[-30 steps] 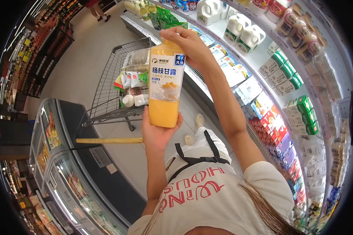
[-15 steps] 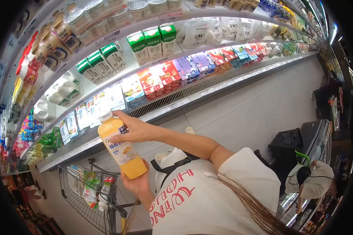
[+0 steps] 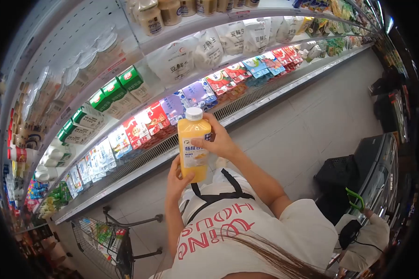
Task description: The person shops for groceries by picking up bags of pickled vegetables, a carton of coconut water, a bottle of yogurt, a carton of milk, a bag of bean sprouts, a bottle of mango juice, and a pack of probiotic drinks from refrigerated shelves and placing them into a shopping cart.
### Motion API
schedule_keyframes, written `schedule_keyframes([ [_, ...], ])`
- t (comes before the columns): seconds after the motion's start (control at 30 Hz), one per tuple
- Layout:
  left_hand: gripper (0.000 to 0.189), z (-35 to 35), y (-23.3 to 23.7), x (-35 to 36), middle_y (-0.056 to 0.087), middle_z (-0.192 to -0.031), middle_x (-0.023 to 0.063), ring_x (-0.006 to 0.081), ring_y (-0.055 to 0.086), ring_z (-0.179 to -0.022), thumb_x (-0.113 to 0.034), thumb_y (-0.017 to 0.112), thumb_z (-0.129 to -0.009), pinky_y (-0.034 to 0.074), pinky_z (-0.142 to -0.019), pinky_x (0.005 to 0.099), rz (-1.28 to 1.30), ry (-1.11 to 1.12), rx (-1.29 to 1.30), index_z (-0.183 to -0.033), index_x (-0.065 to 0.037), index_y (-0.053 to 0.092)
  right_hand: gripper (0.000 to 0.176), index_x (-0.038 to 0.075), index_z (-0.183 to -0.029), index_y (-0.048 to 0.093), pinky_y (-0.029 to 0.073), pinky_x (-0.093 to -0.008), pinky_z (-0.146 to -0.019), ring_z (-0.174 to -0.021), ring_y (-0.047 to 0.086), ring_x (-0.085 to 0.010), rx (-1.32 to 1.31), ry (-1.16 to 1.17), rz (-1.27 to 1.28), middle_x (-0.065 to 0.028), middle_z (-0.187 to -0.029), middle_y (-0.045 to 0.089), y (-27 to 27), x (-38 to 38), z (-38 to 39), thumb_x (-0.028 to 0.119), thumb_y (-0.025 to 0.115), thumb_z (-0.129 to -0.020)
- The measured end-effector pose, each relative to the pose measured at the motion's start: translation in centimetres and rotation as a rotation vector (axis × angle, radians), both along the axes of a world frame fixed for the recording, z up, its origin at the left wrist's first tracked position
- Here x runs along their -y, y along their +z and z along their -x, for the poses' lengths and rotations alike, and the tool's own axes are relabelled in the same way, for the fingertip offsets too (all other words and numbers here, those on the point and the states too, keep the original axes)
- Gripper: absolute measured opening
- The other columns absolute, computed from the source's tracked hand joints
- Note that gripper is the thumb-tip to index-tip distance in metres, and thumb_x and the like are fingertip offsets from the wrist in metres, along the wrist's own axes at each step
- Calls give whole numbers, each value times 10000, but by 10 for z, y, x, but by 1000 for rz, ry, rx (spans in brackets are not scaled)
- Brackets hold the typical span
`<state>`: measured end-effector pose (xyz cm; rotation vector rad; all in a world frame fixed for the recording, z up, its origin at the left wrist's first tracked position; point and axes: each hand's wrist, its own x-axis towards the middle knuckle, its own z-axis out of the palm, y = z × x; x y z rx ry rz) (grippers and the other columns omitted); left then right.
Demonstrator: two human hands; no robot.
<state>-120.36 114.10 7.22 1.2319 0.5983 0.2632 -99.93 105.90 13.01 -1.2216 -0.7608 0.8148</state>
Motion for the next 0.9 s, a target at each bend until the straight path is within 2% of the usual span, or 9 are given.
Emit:
schedule_keyframes([
  [0.03,757,-26,6,1,476,-1270,89,228,473,-1193,-141,760,-759,472,-929,398,-76,-98,-43,-1389,-66,347,721,48,-1342,362,441,-327,-939,-1144,514,-182,56,-13,9,-90,-1201,530,0,11,-16,199,774,-770],
  [0.07,783,-47,7,2,493,-1253,83,228,499,-1172,-117,784,-726,498,-908,396,-24,-181,-26,-1380,-79,355,731,57,-1353,351,433,-325,-953,-1167,496,-177,102,-24,25,-82,-1215,517,-2,23,-28,191,775,-773],
  [0.2,772,-109,3,15,524,-1232,83,235,526,-1146,-70,784,-703,495,-919,393,-30,-321,-41,-1358,-85,375,785,66,-1370,351,408,-321,-971,-1168,481,-175,199,-94,20,-78,-1252,478,-1,58,-66,207,802,-743],
  [0.43,764,-192,9,30,547,-1226,78,220,533,-1146,-16,770,-685,432,-984,372,107,-548,-90,-1347,-73,392,761,34,-1361,335,402,-312,-972,-1158,497,-175,50,-506,-19,-98,-1256,514,-30,91,-107,174,784,-762],
  [0.47,691,-205,6,35,532,-1262,81,207,524,-1171,16,726,-736,409,-1009,352,198,-571,-49,-1333,-34,381,752,30,-1351,349,412,-315,-953,-1129,512,-174,19,-562,-6,-108,-1235,534,-33,94,-113,206,784,-763],
  [0.53,689,-235,-2,43,528,-1268,85,212,518,-1180,-5,735,-746,418,-1004,363,233,-654,-13,-1334,-33,377,740,20,-1329,376,433,-320,-914,-1073,543,-173,-24,-668,25,-129,-1193,574,-33,106,-138,270,784,-765],
  [0.57,684,-248,-5,49,528,-1268,87,215,521,-1177,-16,737,-750,427,-996,369,279,-666,-30,-1332,-33,377,647,-4,-1319,387,445,-320,-911,-1055,559,-171,-67,-680,23,-135,-1182,585,-37,114,-151,276,718,-838],
  [0.77,679,-362,-7,96,531,-1270,103,231,543,-1158,-82,750,-771,484,-935,390,364,-780,-60,-1332,-41,371,516,-38,-1306,422,451,-304,-921,-1061,554,-160,-218,-727,-85,-113,-1188,582,-15,180,-236,276,592,-933],
  [0.9,686,-452,-8,152,534,-1263,98,220,536,-1163,-69,751,-765,474,-948,390,277,-800,25,-1337,-50,373,572,1,-1390,353,454,-309,-916,-1062,570,-164,12,-777,77,-122,-1171,597,-38,237,-310,282,572,-943],
])
